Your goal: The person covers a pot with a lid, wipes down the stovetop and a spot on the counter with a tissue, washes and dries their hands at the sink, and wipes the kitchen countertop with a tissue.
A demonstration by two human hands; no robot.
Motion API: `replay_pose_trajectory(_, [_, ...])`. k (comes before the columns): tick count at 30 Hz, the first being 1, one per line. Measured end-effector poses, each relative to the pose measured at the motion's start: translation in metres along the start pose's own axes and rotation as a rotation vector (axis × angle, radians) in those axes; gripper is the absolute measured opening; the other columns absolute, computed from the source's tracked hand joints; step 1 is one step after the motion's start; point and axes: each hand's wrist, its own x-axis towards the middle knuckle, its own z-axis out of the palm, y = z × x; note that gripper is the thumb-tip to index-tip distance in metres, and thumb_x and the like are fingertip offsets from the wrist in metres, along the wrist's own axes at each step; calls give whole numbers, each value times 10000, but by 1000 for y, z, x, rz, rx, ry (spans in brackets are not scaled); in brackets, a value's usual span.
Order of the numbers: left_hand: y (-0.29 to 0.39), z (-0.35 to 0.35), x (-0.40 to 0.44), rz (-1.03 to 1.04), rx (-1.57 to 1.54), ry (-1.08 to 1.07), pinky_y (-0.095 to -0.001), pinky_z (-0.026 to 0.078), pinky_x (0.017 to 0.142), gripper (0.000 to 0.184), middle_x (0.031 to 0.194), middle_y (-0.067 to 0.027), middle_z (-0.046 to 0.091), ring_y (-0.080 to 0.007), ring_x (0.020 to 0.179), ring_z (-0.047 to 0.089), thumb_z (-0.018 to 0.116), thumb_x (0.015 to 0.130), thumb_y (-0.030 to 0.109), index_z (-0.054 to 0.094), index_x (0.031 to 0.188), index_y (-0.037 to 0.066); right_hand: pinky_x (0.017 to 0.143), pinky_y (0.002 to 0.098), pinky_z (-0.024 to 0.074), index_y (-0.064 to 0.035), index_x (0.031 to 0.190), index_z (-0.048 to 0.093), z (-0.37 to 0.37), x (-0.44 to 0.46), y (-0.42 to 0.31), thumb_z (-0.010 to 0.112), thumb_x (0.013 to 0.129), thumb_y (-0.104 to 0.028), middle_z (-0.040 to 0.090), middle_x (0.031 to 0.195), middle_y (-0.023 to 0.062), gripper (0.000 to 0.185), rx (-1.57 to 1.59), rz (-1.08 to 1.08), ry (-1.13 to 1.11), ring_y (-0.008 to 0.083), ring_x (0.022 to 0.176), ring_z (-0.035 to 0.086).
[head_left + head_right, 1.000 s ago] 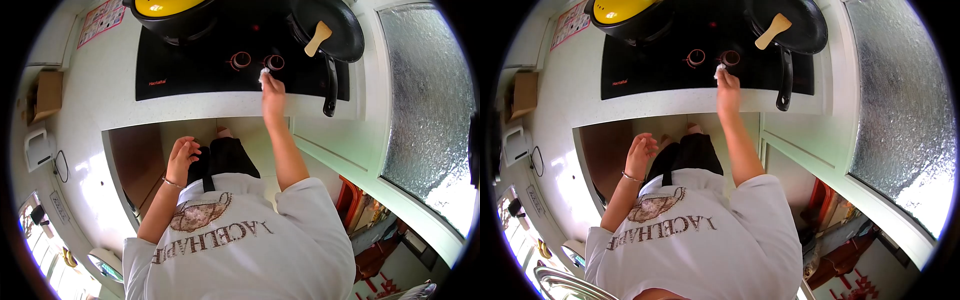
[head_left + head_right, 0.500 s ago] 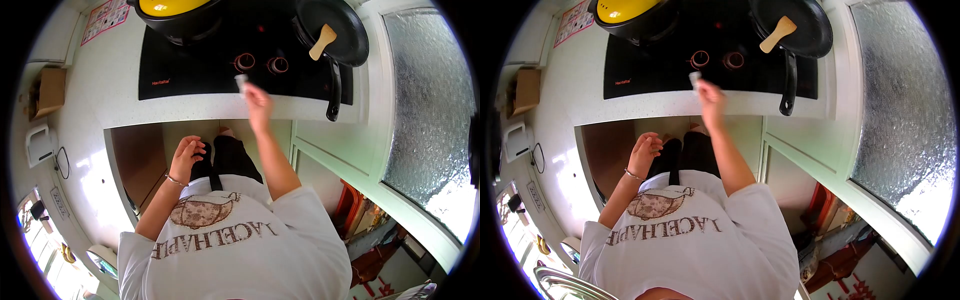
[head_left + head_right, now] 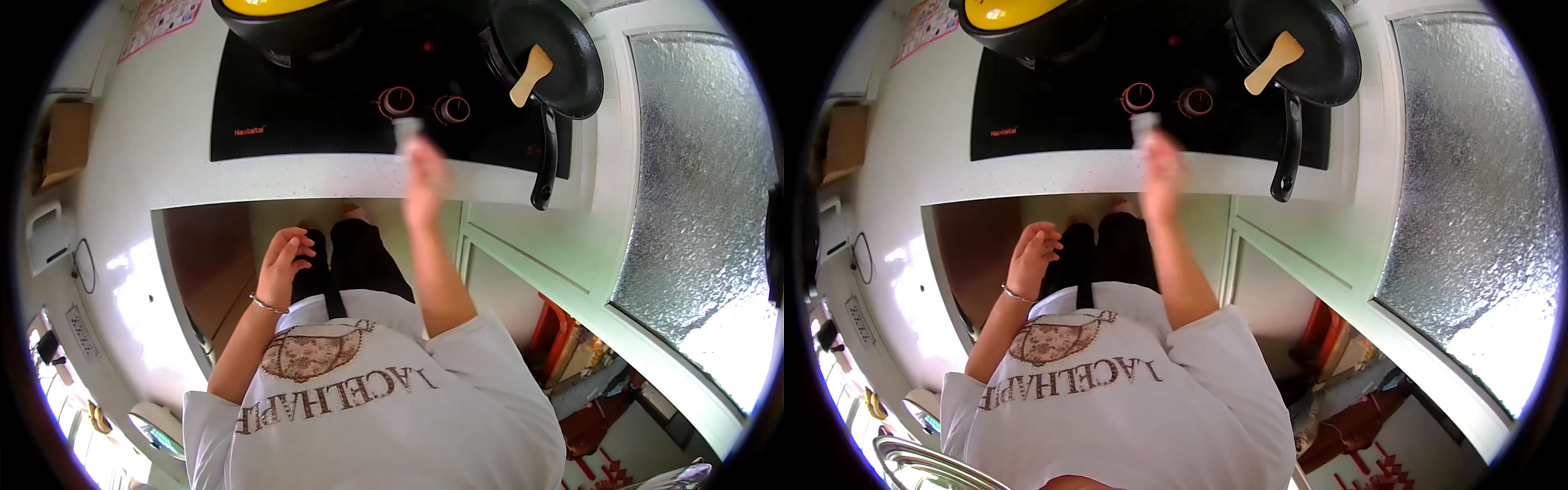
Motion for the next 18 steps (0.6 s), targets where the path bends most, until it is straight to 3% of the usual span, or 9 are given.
replay_pose_trajectory(1, [-3, -5, -1, 18, 7, 4, -257, 447, 719, 221, 966, -34, 582, -114, 853, 552, 448, 953, 211, 529, 1108, 75, 850, 281, 464, -32, 1050, 625, -33, 24, -8, 563, 893, -79, 630, 1041, 61, 176, -283, -15, 208, 146, 929, 599])
replay_pose_trajectory(3, [-5, -8, 2, 17, 2, 6, -253, 443, 724, 223, 964, -22, 579, -105, 857, 549, 455, 951, 213, 528, 1111, 76, 801, 257, 452, -31, 1084, 644, -110, 76, 4, 573, 880, -68, 662, 969, 70, 218, -357, -90, 367, 127, 870, 595])
replay_pose_trajectory(5, [-12, -10, 2, -1, -7, -1, -251, 440, 727, 222, 964, -19, 576, -102, 860, 547, 456, 950, 213, 529, 1109, 76, 777, 254, 461, -23, 1081, 635, -167, 117, 15, 564, 892, -97, 667, 962, 67, 215, -616, -298, 363, 138, 865, 604])
replay_pose_trajectory(6, [-16, -10, 1, -18, 6, -2, -249, 437, 731, 220, 964, -16, 574, -99, 863, 546, 457, 949, 212, 529, 1107, 77, 781, 260, 464, -26, 1083, 629, -169, 130, 0, 565, 891, -114, 671, 976, 84, 221, -778, -165, 365, 153, 878, 612])
replay_pose_trajectory(9, [-24, -10, -1, -28, 14, -10, -254, 432, 739, 232, 973, -19, 567, -104, 874, 542, 446, 950, 218, 524, 1115, 75, 768, 270, 478, -31, 1076, 637, -166, 166, 2, 575, 882, -111, 671, 999, 105, 219, -1035, -164, 368, 174, 881, 625])
replay_pose_trajectory(11, [-30, -15, 0, -27, 31, -10, -261, 432, 742, 239, 981, -26, 563, -109, 878, 541, 434, 952, 215, 521, 1123, 73, 750, 283, 496, -29, 1030, 661, -148, 171, -5, 591, 861, -75, 674, 994, 118, 189, -937, -251, 225, 203, 850, 644])
replay_pose_trajectory(14, [-37, -22, 4, -53, 16, 18, -259, 432, 741, 239, 981, -25, 563, -108, 876, 542, 429, 953, 209, 519, 1124, 68, 756, 327, 530, -19, 1003, 670, -128, 158, -2, 558, 839, 3, 665, 982, 147, 200, -1156, -600, 67, 272, 867, 636])
replay_pose_trajectory(16, [-36, -23, 3, -55, 11, 17, -258, 432, 742, 240, 982, -26, 562, -107, 878, 541, 428, 953, 207, 518, 1125, 66, 745, 334, 538, -19, 999, 674, -123, 163, 0, 570, 820, 17, 666, 973, 141, 211, -1108, -585, 83, 271, 872, 633])
replay_pose_trajectory(18, [-36, -25, 1, -59, 14, 20, -257, 431, 742, 241, 983, -27, 562, -107, 880, 541, 427, 953, 205, 517, 1126, 64, 758, 340, 528, -28, 1010, 673, -115, 169, 2, 566, 818, 18, 666, 975, 138, 224, -1128, -497, 244, 275, 880, 628])
